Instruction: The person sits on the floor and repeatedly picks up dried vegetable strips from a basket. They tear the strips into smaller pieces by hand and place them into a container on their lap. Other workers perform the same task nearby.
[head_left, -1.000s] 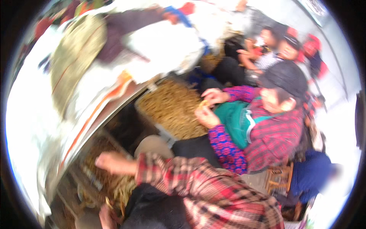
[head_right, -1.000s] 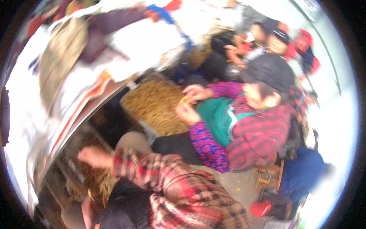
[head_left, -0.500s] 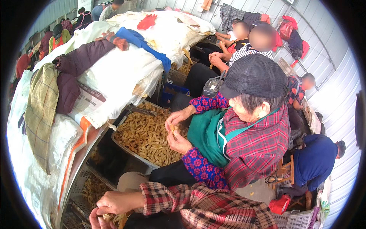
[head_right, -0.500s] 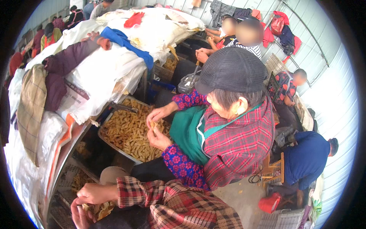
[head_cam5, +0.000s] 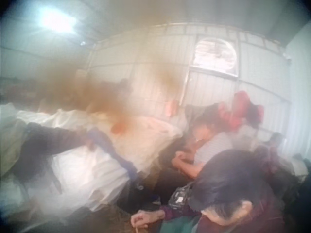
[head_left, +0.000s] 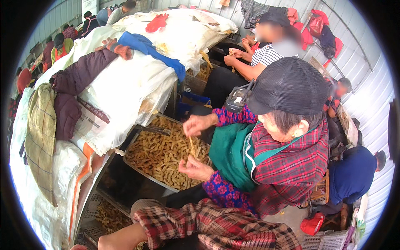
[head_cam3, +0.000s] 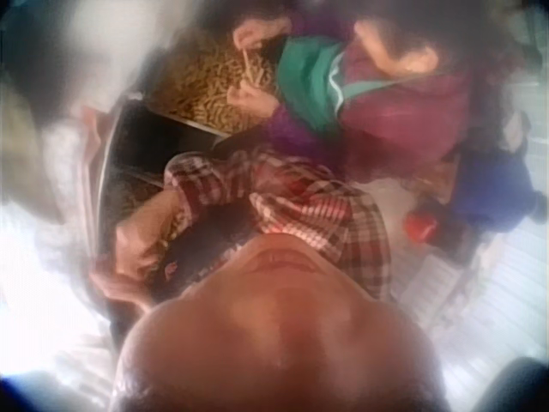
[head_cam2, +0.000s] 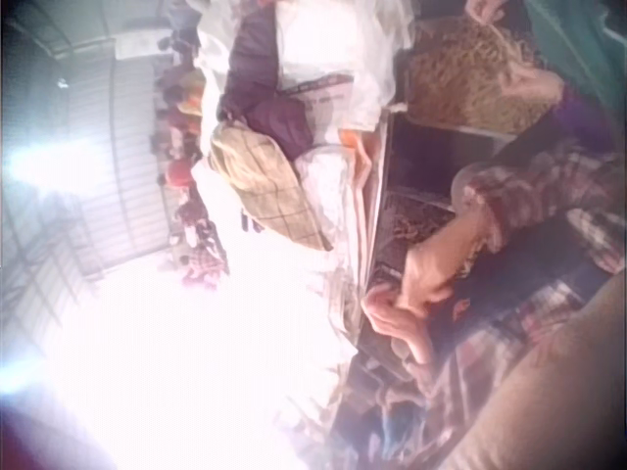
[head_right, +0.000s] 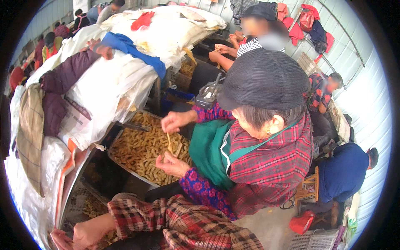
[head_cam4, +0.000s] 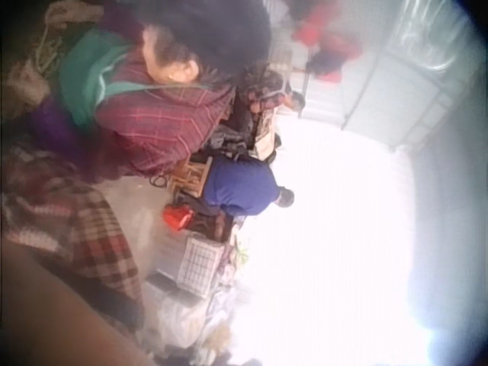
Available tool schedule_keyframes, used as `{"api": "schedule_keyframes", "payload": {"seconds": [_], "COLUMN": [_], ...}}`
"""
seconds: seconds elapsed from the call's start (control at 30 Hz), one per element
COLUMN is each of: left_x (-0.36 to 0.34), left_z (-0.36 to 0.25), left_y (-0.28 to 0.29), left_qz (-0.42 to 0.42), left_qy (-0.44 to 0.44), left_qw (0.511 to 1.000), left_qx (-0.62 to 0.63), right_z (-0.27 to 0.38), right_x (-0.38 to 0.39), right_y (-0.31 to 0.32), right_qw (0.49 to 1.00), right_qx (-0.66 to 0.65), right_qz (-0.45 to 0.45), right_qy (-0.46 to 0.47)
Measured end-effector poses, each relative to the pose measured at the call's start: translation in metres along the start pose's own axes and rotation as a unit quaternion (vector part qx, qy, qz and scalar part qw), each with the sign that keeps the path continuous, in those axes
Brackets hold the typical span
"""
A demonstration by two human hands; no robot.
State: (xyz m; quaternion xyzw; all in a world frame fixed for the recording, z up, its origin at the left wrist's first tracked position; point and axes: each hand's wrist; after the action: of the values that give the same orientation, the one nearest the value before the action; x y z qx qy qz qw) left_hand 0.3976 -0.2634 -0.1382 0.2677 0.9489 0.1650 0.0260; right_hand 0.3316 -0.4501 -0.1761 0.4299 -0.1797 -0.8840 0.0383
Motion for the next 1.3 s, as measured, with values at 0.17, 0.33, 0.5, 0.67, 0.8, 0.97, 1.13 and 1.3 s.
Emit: {"api": "schedule_keyframes", "payload": {"seconds": [0.17, 0.33, 0.5, 0.67, 0.8, 0.97, 1.13, 1.3], "left_x": [-0.004, 0.002, 0.023, 0.019, 0.031, 0.046, 0.066, 0.058], "left_z": [0.008, 0.007, -0.033, 0.003, -0.04, -0.029, -0.021, -0.089], "left_y": [-0.009, -0.03, -0.057, -0.037, -0.048, -0.025, -0.017, -0.048], "left_qz": [0.273, 0.068, 0.006, 0.113, 0.096, 0.124, 0.138, 0.17], "left_qy": [0.319, 0.052, -0.115, -0.178, -0.01, 0.059, 0.108, 0.079], "left_qw": [0.762, 0.996, 0.953, 0.822, 0.992, 0.989, 0.984, 0.978], "left_qx": [0.493, -0.014, -0.279, -0.529, -0.081, -0.057, 0.043, 0.09], "right_z": [0.039, 0.047, 0.042, 0.045, 0.049, 0.048, 0.03, 0.06], "right_x": [-0.005, 0.015, 0.017, 0.013, 0.019, 0.012, 0.026, -0.003], "right_y": [0.072, 0.025, 0.042, 0.021, 0.017, 0.033, 0.052, 0.029], "right_qw": [0.986, 0.957, 0.92, 0.937, 0.936, 0.64, 0.706, 0.801], "right_qx": [-0.049, 0.207, 0.304, 0.259, 0.075, -0.61, -0.529, -0.42], "right_qz": [-0.128, -0.179, -0.091, -0.155, -0.228, -0.243, -0.311, -0.203], "right_qy": [-0.091, -0.094, -0.23, -0.173, -0.259, -0.4, -0.353, -0.375]}}
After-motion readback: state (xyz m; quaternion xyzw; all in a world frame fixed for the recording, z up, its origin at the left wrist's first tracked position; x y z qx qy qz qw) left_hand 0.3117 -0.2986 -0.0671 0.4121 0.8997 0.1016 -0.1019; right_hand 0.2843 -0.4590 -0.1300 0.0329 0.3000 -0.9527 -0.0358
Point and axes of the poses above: each hand's wrist, its own x-axis away from the middle knuckle, its own y-axis out of the back of the hand, z = x × y, and after that the axes turned 10 degrees about x, right-handed
